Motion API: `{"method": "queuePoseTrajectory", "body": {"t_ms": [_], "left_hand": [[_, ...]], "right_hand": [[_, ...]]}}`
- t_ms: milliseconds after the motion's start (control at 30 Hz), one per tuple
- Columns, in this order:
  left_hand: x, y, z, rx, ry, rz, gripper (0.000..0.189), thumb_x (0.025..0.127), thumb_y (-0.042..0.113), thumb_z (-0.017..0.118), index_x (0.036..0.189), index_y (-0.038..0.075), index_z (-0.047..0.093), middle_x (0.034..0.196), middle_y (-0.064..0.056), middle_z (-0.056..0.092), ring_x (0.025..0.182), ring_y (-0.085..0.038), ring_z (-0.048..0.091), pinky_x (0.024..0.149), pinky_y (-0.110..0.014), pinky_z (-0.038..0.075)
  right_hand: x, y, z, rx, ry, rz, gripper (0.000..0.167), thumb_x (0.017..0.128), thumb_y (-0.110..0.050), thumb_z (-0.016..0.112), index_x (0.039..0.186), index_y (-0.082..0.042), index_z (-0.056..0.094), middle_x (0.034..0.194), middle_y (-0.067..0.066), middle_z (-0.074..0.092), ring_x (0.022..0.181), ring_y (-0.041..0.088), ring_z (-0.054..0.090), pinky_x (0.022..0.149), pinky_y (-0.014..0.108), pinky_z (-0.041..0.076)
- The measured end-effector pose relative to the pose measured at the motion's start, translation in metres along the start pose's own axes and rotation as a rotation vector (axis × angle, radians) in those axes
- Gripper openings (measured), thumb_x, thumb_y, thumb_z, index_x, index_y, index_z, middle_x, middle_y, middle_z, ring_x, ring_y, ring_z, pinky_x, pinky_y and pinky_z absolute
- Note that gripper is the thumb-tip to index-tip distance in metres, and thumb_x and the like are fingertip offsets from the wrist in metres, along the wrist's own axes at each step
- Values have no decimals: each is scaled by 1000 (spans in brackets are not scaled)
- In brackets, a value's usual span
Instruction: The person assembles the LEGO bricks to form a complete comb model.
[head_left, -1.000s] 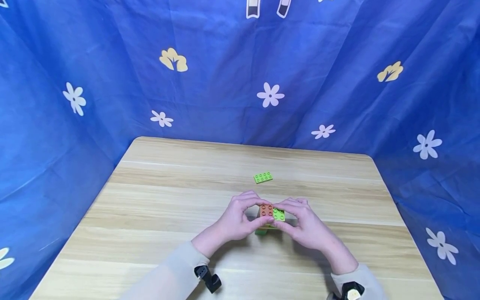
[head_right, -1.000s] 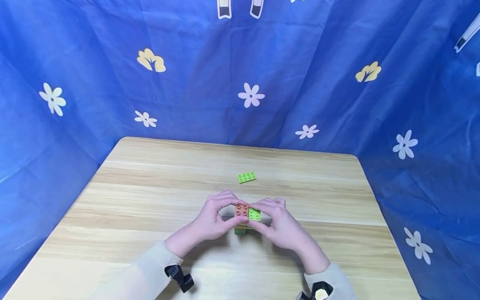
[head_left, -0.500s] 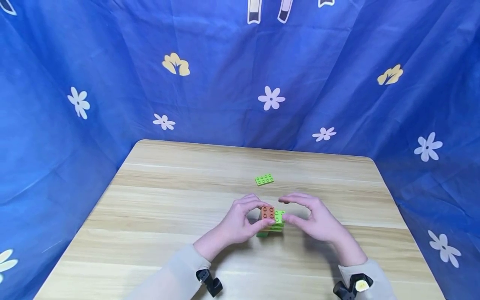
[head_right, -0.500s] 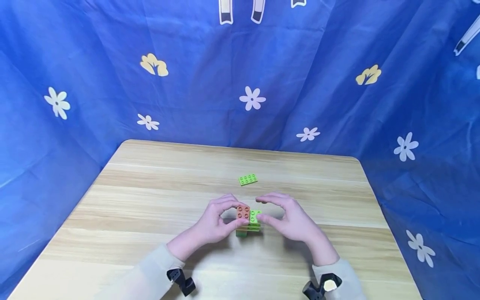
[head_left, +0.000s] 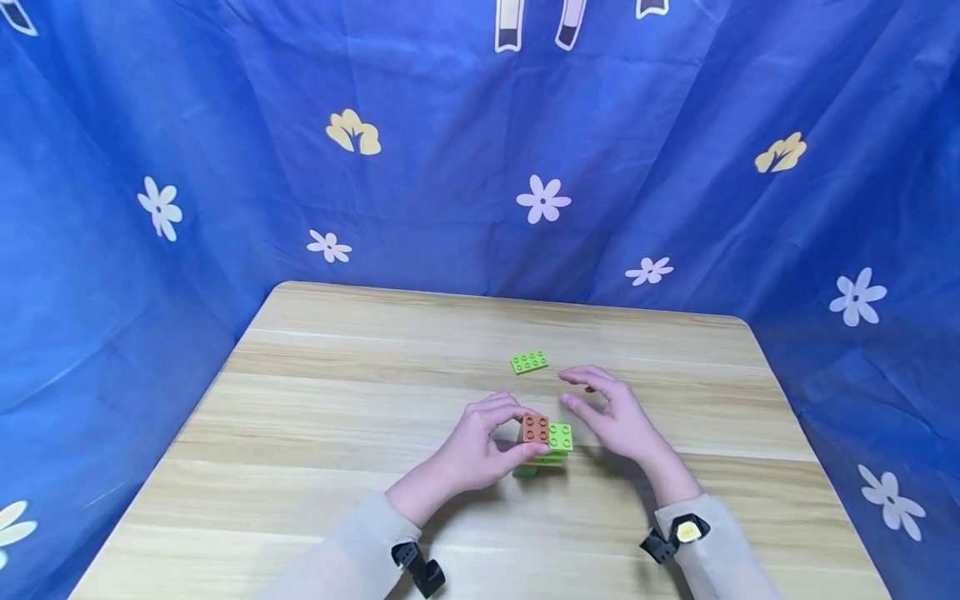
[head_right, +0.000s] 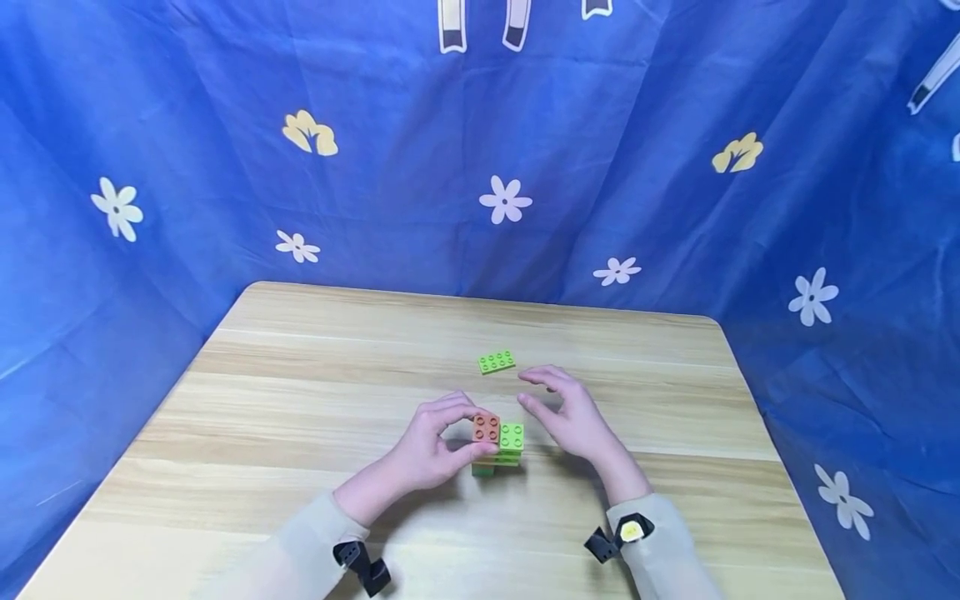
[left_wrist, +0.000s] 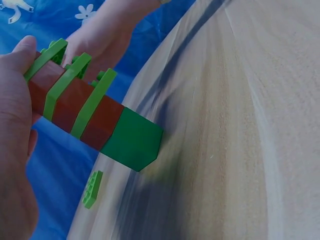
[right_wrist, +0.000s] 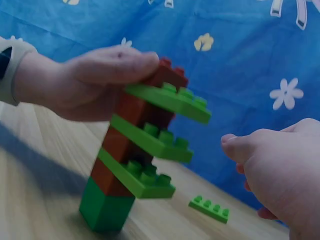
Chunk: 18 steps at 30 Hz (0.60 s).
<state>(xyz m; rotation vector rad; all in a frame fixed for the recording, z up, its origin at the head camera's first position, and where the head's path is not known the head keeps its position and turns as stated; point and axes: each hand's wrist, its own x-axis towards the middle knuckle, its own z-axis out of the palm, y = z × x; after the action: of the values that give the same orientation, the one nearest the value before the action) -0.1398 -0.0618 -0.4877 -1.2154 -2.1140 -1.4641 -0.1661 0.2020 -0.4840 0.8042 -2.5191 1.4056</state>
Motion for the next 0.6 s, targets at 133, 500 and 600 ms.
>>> {"method": "queuePoseTrajectory", "body": {"t_ms": [133,500,600], "left_hand": [[-1,-1,0,-5,-7,-14,33,90,29,87,116,11,77,100,7,72,96,-8,67,91,-28,57],[-3,0,0,-1,2,-14,34,91,33,86,116,11,77,101,7,72,97,-7,67,91,-29,57],[-3,0,0,-4,2,-17,34,91,32,87,115,11,76,101,7,72,97,-7,66,91,-28,57]], "right_hand": [[6,12,3,10,-3,27,33,101,-14,75,133,-9,71,132,7,70,123,31,64,99,58,53],[26,37,14,10,-30,70,39,102,-16,74,135,3,67,131,19,68,119,41,64,98,55,55],[32,42,17,16,-34,85,40,101,-15,74,135,5,66,133,19,67,120,43,64,101,56,54]]}}
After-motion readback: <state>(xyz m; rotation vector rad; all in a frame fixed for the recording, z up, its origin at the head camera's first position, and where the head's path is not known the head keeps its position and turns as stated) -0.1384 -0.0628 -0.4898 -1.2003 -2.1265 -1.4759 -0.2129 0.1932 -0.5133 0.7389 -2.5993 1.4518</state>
